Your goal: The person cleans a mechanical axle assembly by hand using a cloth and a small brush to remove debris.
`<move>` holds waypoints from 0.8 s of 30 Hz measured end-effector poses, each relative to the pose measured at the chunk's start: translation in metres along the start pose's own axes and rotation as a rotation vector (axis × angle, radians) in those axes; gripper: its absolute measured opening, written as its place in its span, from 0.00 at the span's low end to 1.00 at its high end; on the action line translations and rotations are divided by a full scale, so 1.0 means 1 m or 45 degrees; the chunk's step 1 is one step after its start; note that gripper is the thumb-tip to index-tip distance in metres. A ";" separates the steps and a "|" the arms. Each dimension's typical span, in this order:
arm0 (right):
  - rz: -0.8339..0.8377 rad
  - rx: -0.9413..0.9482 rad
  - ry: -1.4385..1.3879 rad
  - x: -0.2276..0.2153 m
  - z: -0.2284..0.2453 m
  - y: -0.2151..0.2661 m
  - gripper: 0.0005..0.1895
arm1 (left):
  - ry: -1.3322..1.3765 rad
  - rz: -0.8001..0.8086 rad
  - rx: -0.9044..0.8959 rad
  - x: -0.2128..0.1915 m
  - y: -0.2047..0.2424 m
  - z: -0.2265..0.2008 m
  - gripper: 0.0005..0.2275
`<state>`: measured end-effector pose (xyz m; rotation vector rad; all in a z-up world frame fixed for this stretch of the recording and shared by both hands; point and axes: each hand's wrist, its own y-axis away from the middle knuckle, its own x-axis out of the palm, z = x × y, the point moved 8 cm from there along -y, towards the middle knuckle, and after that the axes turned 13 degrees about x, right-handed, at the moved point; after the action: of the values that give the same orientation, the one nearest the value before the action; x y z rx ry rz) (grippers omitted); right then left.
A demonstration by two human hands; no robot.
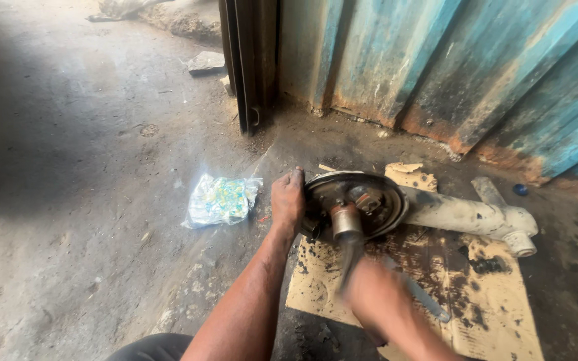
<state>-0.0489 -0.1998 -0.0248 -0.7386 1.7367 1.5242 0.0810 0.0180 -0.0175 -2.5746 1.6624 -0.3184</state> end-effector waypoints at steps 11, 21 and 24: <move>-0.058 0.373 -0.296 -0.026 -0.134 -0.038 0.23 | 0.097 0.070 -0.028 0.004 0.002 -0.016 0.20; 0.197 0.418 -0.158 0.008 -0.148 -0.072 0.19 | -0.599 0.393 0.602 0.016 0.008 -0.156 0.15; 0.186 0.298 -0.313 -0.034 -0.141 -0.034 0.20 | -0.890 0.542 0.988 0.019 0.023 -0.211 0.10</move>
<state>-0.0207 -0.3452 -0.0086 -0.2981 1.7714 1.4075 0.0242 0.0041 0.1879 -1.4792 1.3748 -0.0064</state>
